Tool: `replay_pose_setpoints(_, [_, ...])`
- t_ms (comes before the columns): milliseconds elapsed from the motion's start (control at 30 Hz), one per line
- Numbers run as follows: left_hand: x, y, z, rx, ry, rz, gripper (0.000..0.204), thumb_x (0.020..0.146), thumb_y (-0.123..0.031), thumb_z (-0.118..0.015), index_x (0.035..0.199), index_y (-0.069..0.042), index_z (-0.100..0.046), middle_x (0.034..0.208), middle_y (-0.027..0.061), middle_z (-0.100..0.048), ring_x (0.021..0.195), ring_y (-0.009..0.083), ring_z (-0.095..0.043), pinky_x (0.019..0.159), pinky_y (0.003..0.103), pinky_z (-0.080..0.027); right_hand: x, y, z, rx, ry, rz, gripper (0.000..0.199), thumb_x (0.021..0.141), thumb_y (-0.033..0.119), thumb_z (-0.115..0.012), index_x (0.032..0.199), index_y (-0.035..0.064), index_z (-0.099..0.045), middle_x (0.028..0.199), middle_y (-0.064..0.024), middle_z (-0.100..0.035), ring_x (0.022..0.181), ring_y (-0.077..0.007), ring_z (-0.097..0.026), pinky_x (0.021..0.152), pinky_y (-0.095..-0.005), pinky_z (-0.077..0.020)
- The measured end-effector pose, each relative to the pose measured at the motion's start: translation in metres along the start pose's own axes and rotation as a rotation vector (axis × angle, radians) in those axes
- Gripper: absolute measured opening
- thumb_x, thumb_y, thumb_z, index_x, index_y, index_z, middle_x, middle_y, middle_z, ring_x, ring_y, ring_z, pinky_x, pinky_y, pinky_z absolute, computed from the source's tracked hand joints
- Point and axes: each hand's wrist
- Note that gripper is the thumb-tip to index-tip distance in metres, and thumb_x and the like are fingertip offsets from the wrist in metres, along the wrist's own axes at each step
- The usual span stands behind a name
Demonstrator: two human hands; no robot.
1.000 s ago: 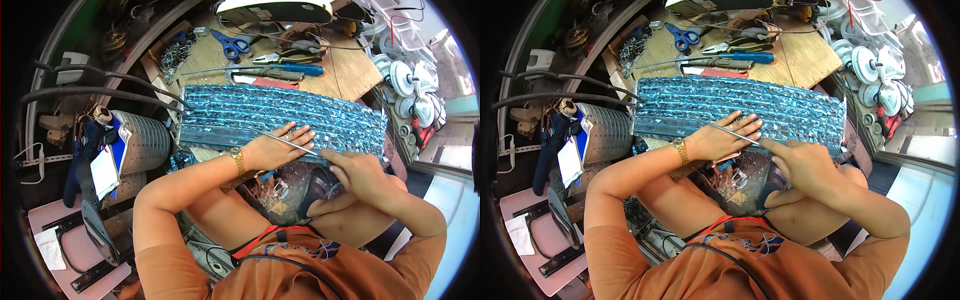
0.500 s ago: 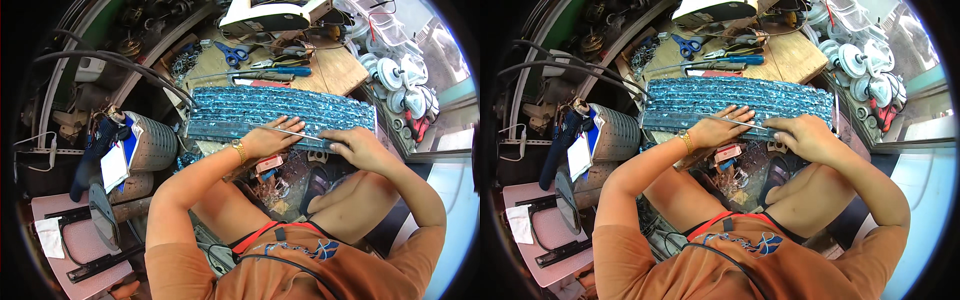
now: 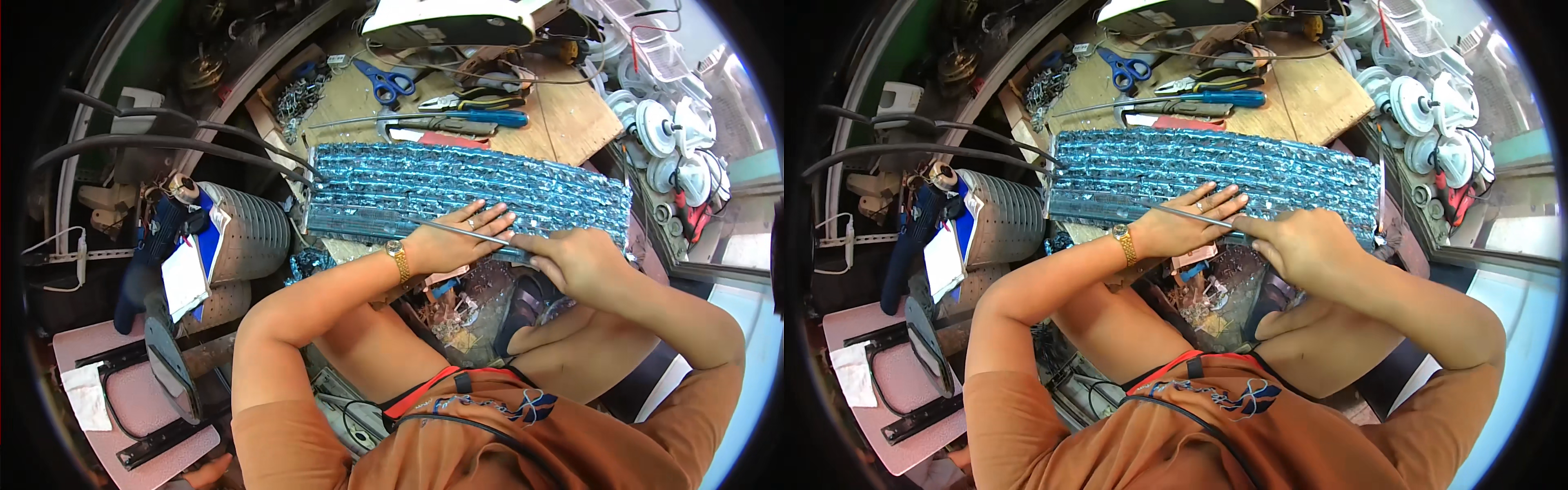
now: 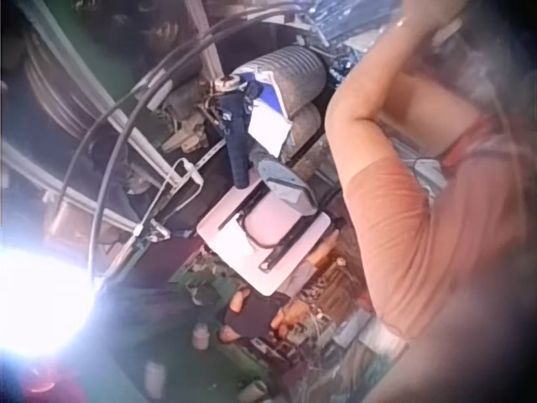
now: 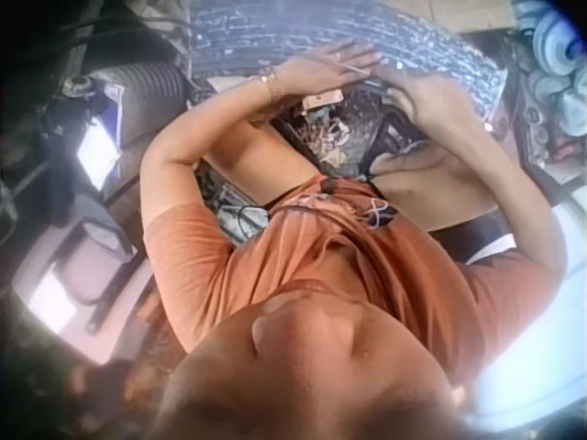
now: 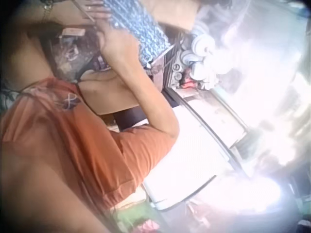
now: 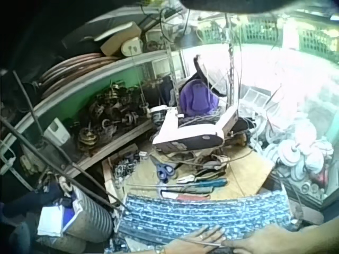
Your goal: The person uses a screwdriver and hands to pry apart layers of a blue metal heat exchanger or filter component.
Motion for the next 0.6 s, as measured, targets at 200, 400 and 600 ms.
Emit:
replay_pose_setpoints(200, [0.002, 0.007, -0.002, 0.007, -0.027, 0.014, 0.053, 0.104, -0.022, -0.051, 0.155, -0.012, -0.050, 0.173, 0.0132, -0.032, 0.160, 0.0300, -0.030, 0.130, 0.047, -0.029, -0.016, -0.027, 0.006, 0.092, -0.081, 0.024, 0.034, 0.099, 0.030, -0.066, 0.132, 0.0265, -0.072, 0.083, -0.0180, -0.074, 0.074, -0.0399, -0.072, 0.067, -0.0515, -0.0562])
replay_pose_setpoints(400, [0.001, 0.002, -0.003, 0.000, 0.014, 0.036, 0.057, 0.104, -0.023, -0.049, 0.160, -0.013, -0.044, 0.174, 0.0116, -0.029, 0.161, 0.0279, -0.028, 0.131, 0.046, -0.026, -0.028, -0.018, 0.014, 0.089, -0.040, -0.021, 0.032, 0.098, 0.030, -0.067, 0.129, 0.0250, -0.073, 0.084, -0.0175, -0.075, 0.074, -0.0386, -0.072, 0.067, -0.0505, -0.0572])
replay_pose_setpoints(600, [0.006, 0.002, 0.003, 0.026, 0.039, -0.003, 0.065, 0.103, -0.039, -0.055, 0.161, -0.012, -0.043, 0.174, 0.0125, -0.029, 0.161, 0.0302, -0.026, 0.131, 0.051, -0.024, -0.010, -0.017, 0.010, 0.057, 0.056, -0.030, 0.040, 0.096, 0.021, -0.069, 0.137, 0.0206, -0.069, 0.089, -0.0160, -0.075, 0.079, -0.0375, -0.072, 0.069, -0.0484, -0.0558])
Point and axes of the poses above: each hand's wrist, its own x-axis towards the middle knuckle, its own z-axis out of the back of the hand, y = z × x
